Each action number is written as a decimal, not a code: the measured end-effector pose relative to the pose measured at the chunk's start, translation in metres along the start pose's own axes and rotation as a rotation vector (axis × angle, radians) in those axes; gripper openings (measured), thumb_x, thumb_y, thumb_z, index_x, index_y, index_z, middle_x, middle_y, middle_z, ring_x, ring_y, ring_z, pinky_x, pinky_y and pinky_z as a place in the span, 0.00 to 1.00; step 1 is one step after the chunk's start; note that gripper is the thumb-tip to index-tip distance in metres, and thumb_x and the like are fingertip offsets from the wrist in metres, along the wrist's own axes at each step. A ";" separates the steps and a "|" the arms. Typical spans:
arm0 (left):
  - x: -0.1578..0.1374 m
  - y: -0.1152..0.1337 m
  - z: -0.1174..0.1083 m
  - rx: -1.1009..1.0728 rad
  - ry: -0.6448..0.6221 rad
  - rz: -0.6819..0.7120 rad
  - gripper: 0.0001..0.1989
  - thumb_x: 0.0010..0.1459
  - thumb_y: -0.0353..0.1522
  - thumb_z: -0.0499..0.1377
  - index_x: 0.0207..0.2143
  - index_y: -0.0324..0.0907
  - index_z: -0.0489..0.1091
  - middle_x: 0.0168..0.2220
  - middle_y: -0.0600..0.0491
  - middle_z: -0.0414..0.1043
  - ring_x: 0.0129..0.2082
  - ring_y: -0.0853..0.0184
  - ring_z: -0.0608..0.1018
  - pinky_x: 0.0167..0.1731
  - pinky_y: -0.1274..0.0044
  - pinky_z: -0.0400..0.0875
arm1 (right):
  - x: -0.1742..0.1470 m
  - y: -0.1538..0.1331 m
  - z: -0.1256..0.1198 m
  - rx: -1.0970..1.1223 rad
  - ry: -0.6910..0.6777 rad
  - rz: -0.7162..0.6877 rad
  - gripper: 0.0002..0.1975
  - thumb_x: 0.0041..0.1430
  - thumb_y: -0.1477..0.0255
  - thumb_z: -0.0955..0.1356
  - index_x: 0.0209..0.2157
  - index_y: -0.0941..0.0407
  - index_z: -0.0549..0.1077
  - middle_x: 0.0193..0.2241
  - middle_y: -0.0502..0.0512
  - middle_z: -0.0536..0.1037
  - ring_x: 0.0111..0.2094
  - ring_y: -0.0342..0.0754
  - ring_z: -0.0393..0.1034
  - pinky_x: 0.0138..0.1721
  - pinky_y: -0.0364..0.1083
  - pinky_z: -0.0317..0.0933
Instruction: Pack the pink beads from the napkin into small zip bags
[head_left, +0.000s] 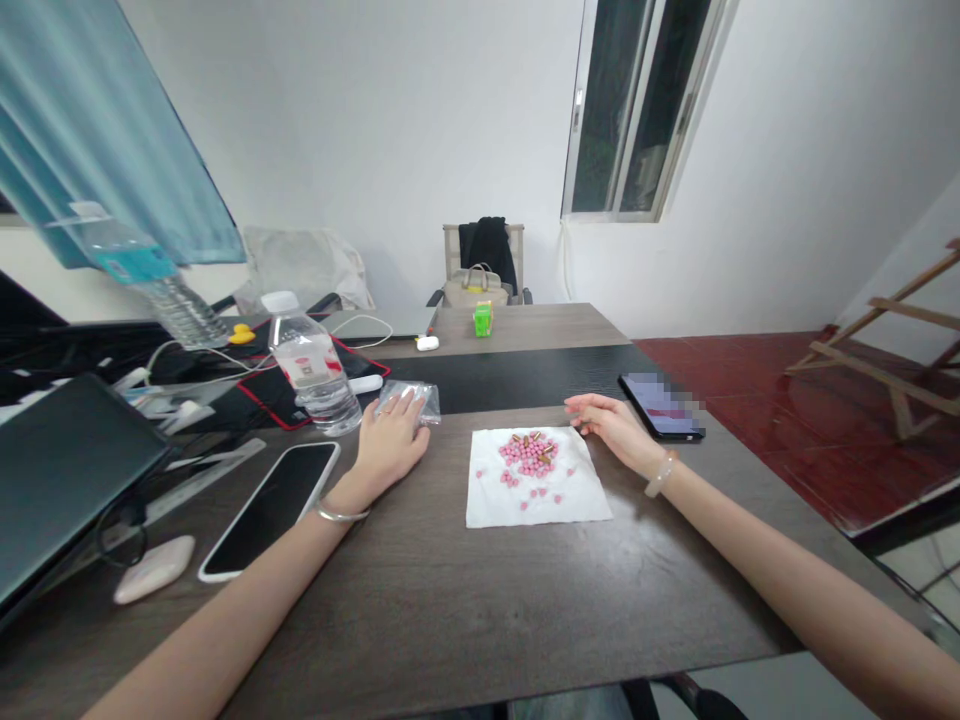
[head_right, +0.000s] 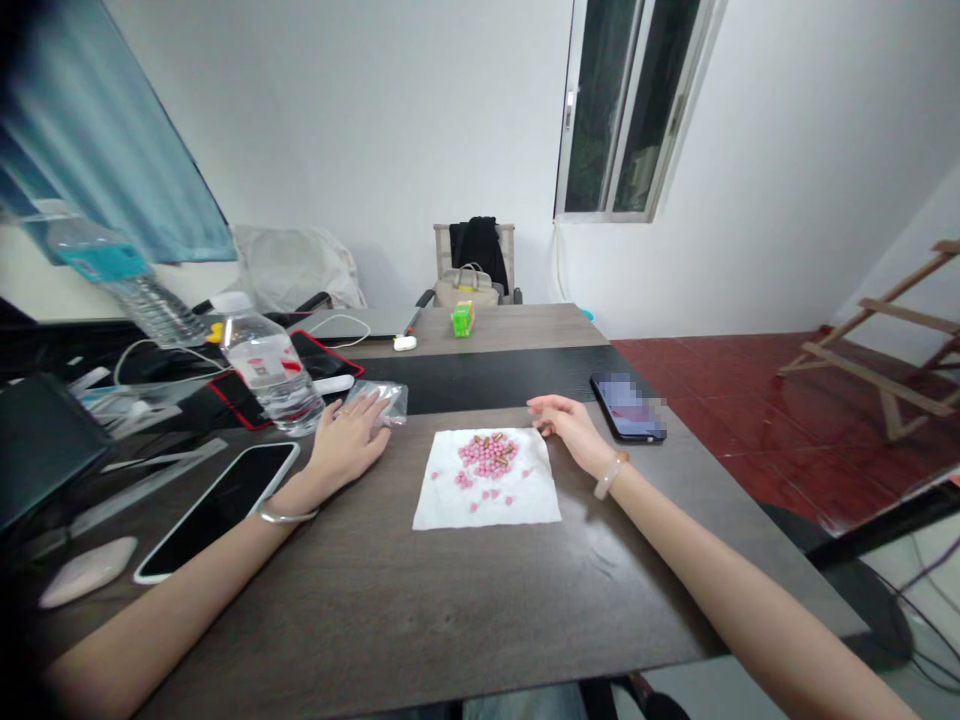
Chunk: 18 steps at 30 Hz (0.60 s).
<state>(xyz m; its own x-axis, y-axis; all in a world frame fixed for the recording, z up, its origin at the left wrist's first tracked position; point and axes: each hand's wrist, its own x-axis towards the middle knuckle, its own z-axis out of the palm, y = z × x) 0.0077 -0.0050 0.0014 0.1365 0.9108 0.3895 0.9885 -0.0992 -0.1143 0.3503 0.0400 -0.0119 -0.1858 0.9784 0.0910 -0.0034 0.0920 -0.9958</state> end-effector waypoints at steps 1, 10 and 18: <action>0.000 0.001 0.000 -0.013 0.011 0.000 0.23 0.57 0.32 0.47 0.54 0.37 0.66 0.58 0.39 0.65 0.58 0.52 0.67 0.57 0.57 0.52 | -0.002 0.000 0.001 -0.016 0.000 -0.001 0.12 0.44 0.74 0.67 0.34 0.58 0.76 0.35 0.56 0.77 0.28 0.43 0.68 0.29 0.44 0.61; 0.000 0.004 -0.008 -0.098 0.068 -0.008 0.18 0.63 0.33 0.45 0.41 0.40 0.75 0.39 0.43 0.79 0.42 0.55 0.78 0.53 0.59 0.56 | -0.017 -0.011 0.007 -0.253 -0.085 -0.064 0.09 0.48 0.71 0.67 0.33 0.57 0.75 0.32 0.53 0.77 0.32 0.46 0.69 0.35 0.46 0.62; -0.006 0.005 -0.018 -0.178 0.292 -0.074 0.15 0.65 0.37 0.48 0.38 0.46 0.75 0.36 0.51 0.80 0.43 0.57 0.77 0.54 0.59 0.52 | -0.015 -0.002 0.007 -0.361 -0.051 -0.153 0.08 0.51 0.71 0.65 0.32 0.57 0.75 0.31 0.55 0.77 0.30 0.46 0.69 0.32 0.47 0.62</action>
<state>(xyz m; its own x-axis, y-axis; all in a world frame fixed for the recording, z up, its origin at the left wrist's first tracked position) 0.0129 -0.0180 0.0155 0.0513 0.7675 0.6390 0.9888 -0.1290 0.0755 0.3458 0.0233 -0.0109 -0.2587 0.9386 0.2283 0.3092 0.3044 -0.9009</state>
